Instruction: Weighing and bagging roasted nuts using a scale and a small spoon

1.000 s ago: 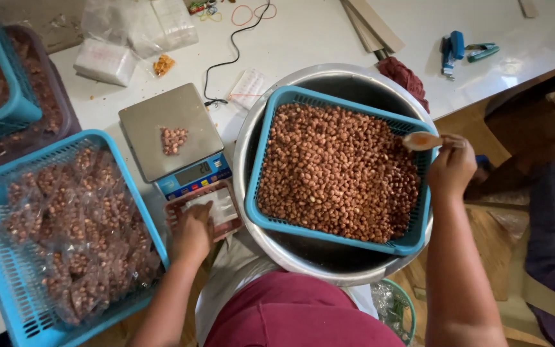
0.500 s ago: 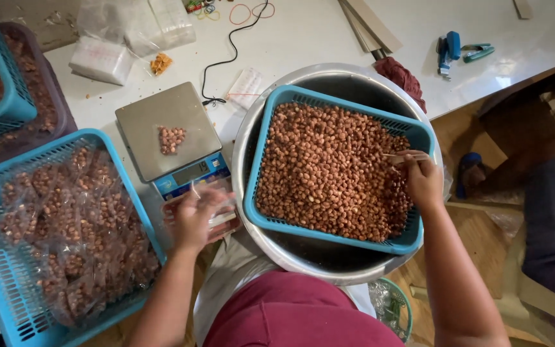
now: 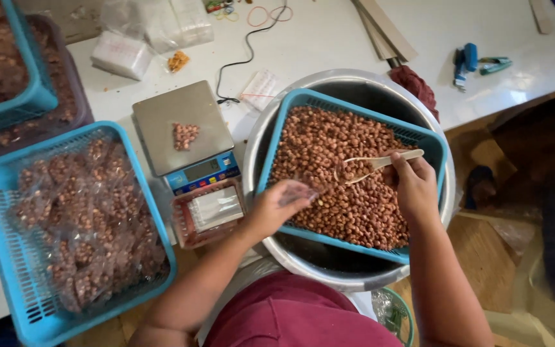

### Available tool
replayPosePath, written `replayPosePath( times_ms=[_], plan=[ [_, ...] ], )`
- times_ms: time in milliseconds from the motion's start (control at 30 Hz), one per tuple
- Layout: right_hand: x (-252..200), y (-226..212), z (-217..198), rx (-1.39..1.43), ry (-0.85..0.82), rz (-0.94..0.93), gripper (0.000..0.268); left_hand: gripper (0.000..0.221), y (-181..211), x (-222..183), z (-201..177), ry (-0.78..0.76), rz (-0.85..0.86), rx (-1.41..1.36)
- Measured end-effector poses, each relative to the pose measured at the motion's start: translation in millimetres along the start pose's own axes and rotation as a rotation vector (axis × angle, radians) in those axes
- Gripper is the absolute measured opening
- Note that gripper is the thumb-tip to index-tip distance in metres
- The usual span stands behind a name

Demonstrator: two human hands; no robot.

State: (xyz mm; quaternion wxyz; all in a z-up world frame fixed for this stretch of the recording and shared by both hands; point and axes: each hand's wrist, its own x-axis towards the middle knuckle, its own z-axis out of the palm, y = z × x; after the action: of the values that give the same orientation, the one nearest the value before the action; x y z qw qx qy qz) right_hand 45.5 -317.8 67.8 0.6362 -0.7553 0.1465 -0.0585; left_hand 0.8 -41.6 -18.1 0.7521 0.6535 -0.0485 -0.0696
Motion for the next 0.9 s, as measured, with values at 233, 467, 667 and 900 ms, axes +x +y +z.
replayPosePath(
  times_ms=[233,467,667,900],
  plan=[
    [-21.8,-21.4,27.1,-0.238,-0.154,-0.623,0.018,0.045,11.4,6.7,6.3,-0.048,-0.034,0.100],
    [-21.6,-12.3,10.7,-0.454,-0.264,-1.060,0.029,0.060,-14.5,13.6,4.1,-0.017,0.116,0.297],
    [-20.3,-4.6,-19.1,-0.549,0.134,-0.697,0.017,0.025,24.8,40.1,-39.0,-0.339,0.073,-0.302],
    [-15.4,69.1,-64.2,-0.732,0.199,-0.514,0.020,0.009,3.5,125.6,-186.1,0.531,0.460,0.533]
  ],
)
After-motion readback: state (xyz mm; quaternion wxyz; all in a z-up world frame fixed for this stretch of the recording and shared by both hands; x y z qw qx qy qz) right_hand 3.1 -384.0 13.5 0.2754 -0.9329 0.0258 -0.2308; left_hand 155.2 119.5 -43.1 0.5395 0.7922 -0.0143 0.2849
